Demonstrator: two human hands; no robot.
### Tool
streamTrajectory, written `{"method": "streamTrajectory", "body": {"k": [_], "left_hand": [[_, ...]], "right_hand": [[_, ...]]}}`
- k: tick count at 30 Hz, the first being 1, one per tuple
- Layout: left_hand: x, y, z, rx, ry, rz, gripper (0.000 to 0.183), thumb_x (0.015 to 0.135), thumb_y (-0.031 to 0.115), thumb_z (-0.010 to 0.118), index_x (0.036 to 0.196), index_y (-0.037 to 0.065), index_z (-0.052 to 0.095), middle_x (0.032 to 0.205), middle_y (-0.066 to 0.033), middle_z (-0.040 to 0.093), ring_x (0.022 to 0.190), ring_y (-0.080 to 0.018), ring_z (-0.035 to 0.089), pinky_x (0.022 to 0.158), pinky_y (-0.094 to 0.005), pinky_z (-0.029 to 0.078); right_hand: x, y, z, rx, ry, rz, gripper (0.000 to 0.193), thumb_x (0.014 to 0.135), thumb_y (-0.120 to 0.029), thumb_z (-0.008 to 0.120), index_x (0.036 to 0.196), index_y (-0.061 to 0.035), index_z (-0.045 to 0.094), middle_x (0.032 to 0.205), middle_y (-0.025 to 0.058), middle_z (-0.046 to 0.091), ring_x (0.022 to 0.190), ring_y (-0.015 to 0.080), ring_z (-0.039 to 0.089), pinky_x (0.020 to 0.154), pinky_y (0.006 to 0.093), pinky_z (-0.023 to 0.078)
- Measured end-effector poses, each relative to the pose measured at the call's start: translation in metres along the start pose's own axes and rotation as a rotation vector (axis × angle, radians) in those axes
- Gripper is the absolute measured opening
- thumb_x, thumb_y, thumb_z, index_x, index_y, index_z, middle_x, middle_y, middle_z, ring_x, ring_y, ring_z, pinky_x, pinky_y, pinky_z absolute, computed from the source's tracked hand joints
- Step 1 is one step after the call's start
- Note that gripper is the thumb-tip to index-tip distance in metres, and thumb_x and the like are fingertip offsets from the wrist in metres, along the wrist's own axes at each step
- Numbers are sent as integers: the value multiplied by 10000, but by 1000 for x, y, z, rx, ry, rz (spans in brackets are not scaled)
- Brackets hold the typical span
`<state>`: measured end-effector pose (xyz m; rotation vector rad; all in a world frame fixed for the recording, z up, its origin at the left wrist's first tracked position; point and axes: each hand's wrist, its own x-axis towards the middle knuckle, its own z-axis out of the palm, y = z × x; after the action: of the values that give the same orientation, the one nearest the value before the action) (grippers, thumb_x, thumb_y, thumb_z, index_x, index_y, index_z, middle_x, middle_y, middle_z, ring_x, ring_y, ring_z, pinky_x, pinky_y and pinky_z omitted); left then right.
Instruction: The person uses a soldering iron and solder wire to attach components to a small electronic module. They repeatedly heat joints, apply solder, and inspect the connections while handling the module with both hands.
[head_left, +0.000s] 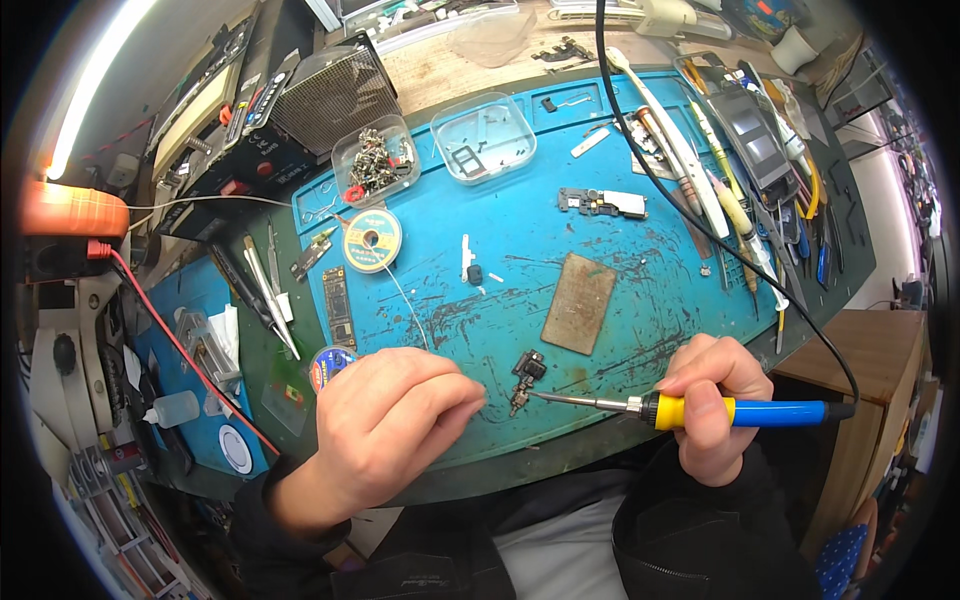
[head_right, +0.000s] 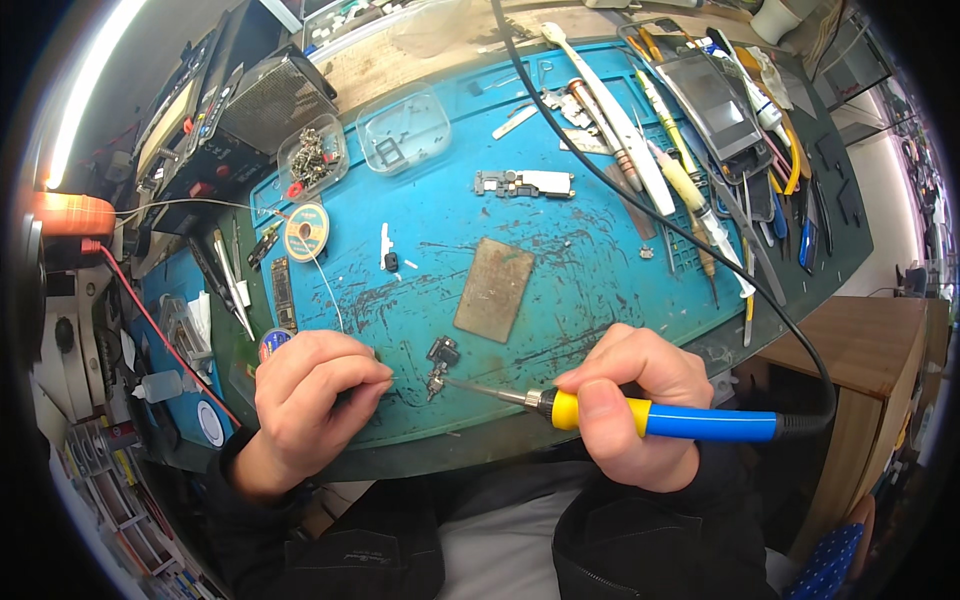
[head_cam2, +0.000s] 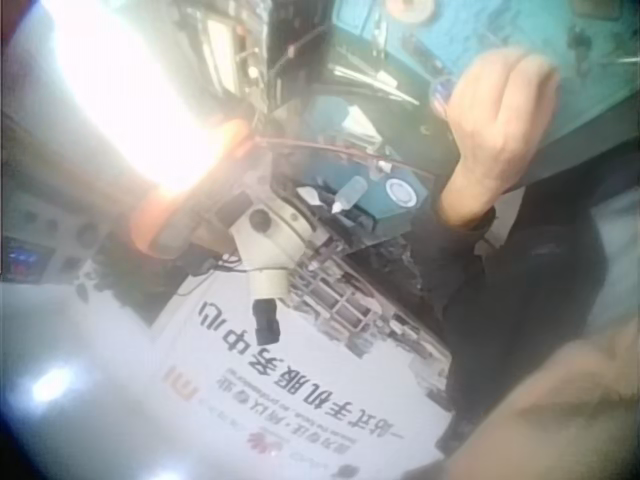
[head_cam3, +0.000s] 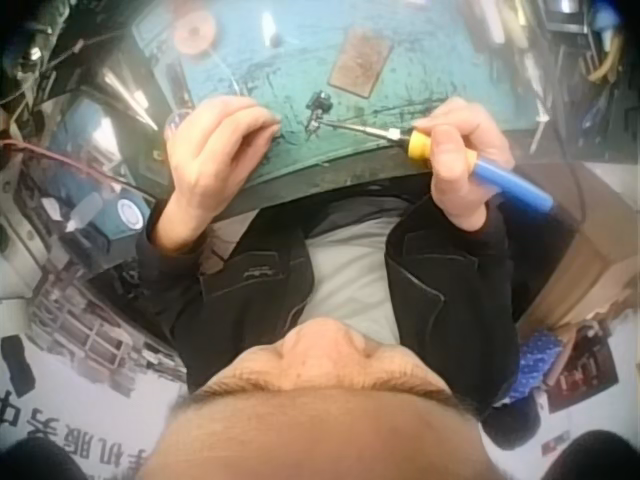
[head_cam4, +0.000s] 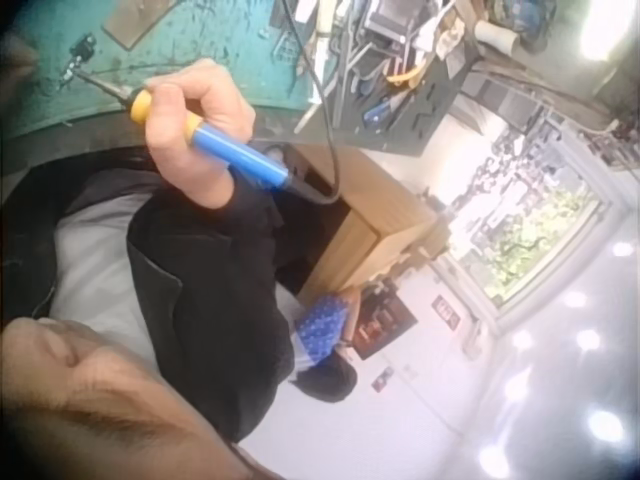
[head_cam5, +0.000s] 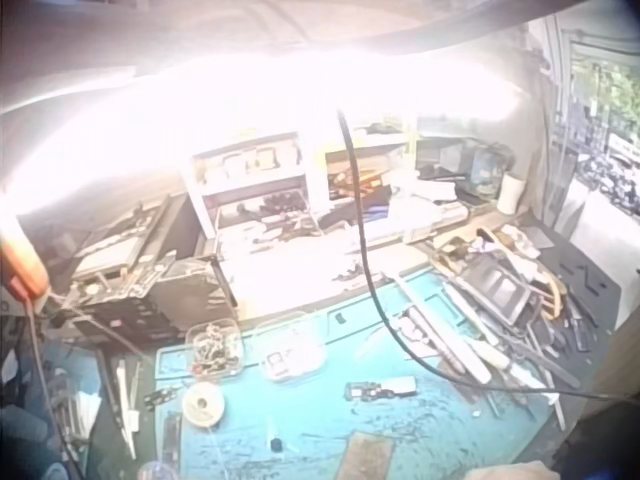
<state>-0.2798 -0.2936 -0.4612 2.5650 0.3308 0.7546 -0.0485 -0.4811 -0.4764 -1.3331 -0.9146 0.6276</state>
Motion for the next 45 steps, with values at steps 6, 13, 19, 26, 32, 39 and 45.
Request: {"method": "streamTrajectory", "body": {"k": [6, 13, 19, 26, 32, 39, 45], "left_hand": [[0, -1, -2, -2, -6, -9, 249, 755, 7, 896, 954, 40, 749, 881, -76, 715, 774, -249, 728, 625, -347, 564], [0, 1, -2, -44, -12, -31, 263, 736, -81, 856, 955, 12, 745, 902, -97, 727, 796, -254, 712, 681, -350, 558], [-2, 0, -1, -49, 14, -35, 248, 770, -14, 878, 969, 40, 739, 904, -82, 712, 795, -261, 731, 652, -366, 575], [-3, 4, -1, -62, 44, -65, 238, 780, -93, 816, 967, 20, 720, 890, -92, 719, 777, -268, 689, 673, -364, 535], [0, -2, -17, 57, 75, -130, 207, 795, -68, 798, 939, 48, 706, 833, -73, 696, 702, -266, 644, 635, -378, 492], [-11, 12, -68, -34, -327, -284, 177, 839, 14, 827, 992, 48, 743, 1104, -83, 697, 916, -281, 679, 768, -386, 570], [-21, 31, -53, 32, -113, -253, 252, 835, 27, 853, 1071, 54, 769, 1116, -91, 721, 940, -284, 706, 783, -395, 585]], "right_hand": [[-1, 2, 0, 16, 1, 4, 121, 956, -107, 677, 900, -1, 691, 788, 130, 734, 646, 151, 636, 607, 292, 506], [-2, 2, 0, 16, 28, 1, 130, 954, -124, 671, 896, -9, 687, 774, 114, 715, 643, 143, 606, 602, 287, 479], [-3, 7, -1, 30, 46, -44, 142, 977, -143, 675, 936, -7, 683, 793, 107, 707, 671, 137, 595, 619, 281, 470], [-3, 8, 2, -1, 90, -121, 485, 967, -396, 876, 1152, 23, 716, 989, 96, 678, 736, 140, 596, 682, 268, 477], [18, -4, 11, -278, -278, -361, 585, 949, -291, 829, 1439, -6, 685, 840, 84, 747, 636, 156, 661, 582, 293, 528], [62, -10, 28, -719, -589, -627, 423, 872, -65, 851, 1279, -136, 757, 1120, 15, 806, 963, 278, 707, 875, 387, 578], [60, 6, 31, -647, -549, -647, 494, 805, -100, 852, 1288, -145, 757, 978, 16, 729, 927, 259, 681, 816, 371, 571]]}}
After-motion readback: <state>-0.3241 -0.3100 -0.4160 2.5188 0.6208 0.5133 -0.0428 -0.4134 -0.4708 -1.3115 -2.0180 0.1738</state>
